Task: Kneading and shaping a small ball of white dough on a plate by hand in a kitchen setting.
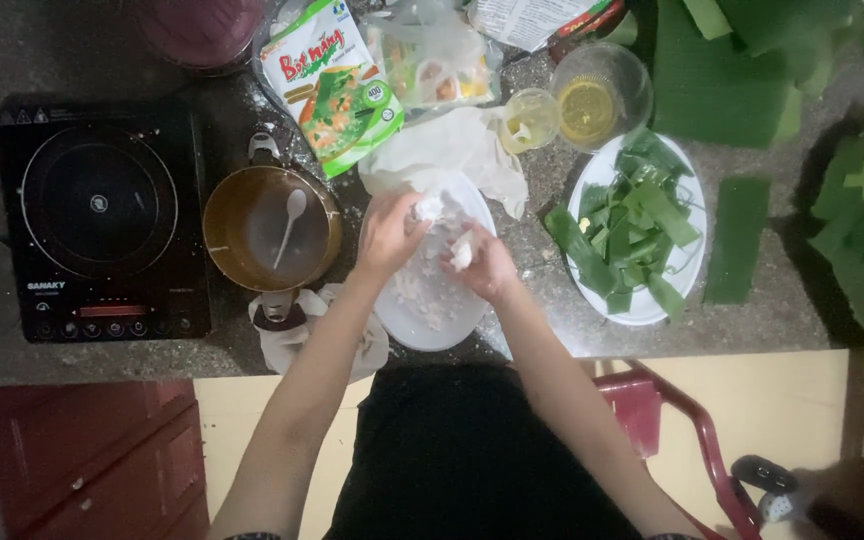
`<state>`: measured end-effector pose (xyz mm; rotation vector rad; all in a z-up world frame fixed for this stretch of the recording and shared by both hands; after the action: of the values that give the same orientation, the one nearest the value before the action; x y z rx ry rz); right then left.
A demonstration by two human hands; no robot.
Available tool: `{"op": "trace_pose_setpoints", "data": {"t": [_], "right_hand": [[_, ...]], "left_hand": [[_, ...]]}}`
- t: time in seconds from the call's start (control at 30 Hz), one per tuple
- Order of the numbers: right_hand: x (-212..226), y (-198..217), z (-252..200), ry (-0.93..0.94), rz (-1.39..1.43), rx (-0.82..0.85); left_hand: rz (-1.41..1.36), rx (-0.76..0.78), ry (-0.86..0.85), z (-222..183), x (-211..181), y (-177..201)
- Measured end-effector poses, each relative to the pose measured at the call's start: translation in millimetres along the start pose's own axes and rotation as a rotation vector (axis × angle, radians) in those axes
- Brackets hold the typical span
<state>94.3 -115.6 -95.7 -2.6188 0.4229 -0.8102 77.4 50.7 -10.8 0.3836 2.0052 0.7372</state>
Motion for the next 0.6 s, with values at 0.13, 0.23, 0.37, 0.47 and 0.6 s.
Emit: {"op": "trace_pose_setpoints", "data": {"t": [0.13,0.23,0.37,0.47,0.6], "right_hand": [[12.4,-47.7,-35.3,-0.048,0.192,-0.110],[6.7,-54.8,-25.7,0.136,-0.106,0.006],[-6.8,-54.7,-8.8,0.100,-0.105,0.040],[6.6,-59.3,-22.1,0.123,-0.168,-0.062],[44.2,-89.7,-79.1,0.134,-0.171,-0.254]], "left_hand": [[-0.043,-0.656,-0.654,-35.0,-10.4,-30.6],[0.259,-0.734,-0.605,-26.7,28.9,-74.4],[0.079,-0.768,-0.632,-45.7,-22.3,-30.8],[-0.023,-0.392,-0.423,-54.4,-53.0,6.3],[-0.100,0.025,-0.147,-51.4,-44.5,17.7]]}}
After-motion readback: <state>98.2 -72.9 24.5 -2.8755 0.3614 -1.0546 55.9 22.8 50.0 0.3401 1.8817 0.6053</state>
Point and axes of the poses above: each hand's wrist, its own z-axis towards the middle knuckle, its own y-axis out of the back of the hand, x = y × z, the point moved 5 cm from there along z, towards the middle knuckle, and after that the axes turned 13 degrees about y, right-handed, at the moved point
